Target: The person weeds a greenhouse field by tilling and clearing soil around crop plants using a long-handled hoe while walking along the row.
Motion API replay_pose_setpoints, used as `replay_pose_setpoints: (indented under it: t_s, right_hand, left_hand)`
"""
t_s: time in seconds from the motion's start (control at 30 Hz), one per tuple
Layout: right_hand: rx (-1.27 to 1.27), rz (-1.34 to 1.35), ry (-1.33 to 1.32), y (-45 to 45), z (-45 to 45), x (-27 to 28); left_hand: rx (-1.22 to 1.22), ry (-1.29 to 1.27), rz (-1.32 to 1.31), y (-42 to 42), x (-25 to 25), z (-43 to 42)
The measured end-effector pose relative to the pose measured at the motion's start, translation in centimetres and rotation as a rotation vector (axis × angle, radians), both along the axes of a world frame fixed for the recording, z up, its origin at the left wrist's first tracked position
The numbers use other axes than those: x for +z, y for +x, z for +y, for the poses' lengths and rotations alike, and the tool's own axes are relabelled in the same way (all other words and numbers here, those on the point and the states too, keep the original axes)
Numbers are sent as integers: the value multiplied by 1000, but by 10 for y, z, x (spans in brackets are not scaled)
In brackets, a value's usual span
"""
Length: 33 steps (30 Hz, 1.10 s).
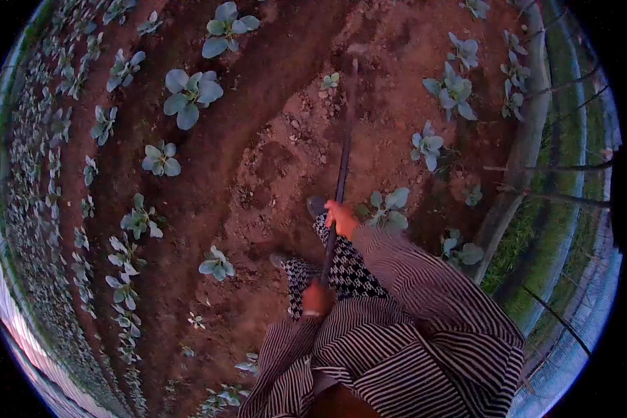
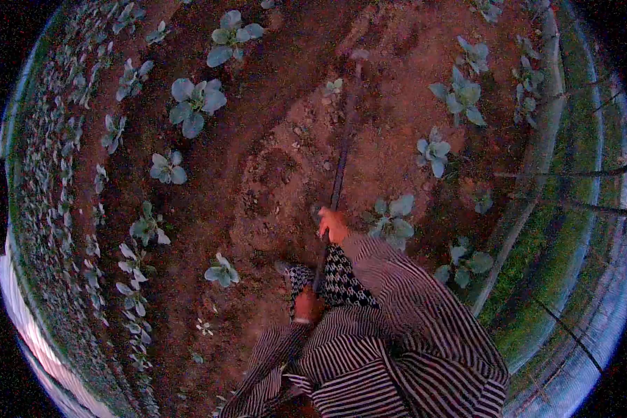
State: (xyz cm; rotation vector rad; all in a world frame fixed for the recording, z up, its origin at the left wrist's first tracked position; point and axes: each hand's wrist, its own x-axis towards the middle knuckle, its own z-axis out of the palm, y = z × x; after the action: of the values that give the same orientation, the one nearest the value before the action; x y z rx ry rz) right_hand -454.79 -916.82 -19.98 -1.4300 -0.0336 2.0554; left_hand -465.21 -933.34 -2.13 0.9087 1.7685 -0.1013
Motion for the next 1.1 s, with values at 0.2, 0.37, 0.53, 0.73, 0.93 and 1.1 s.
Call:
replay_pose_setpoints:
  t_s: [0.2,0.37,0.53,0.73,0.93,1.1]
  right_hand:
    - [9,127,-168,-19,16,59]
    - [33,145,-141,-11,41,82]
    - [-6,92,118,-36,56,126]
    - [117,-3,-106,-70,16,103]
    - [230,-91,-71,-91,-67,28]
    - [287,-286,-222,-128,-180,14]
  left_hand:
    - [-34,-6,181,-20,6,-11]
    - [78,122,101,-14,8,0]
    - [183,209,12,-31,3,-45]
    - [302,169,-41,-35,-7,-101]
    - [361,89,-67,-42,-45,-189]
    - [140,90,-228,-102,-41,-283]
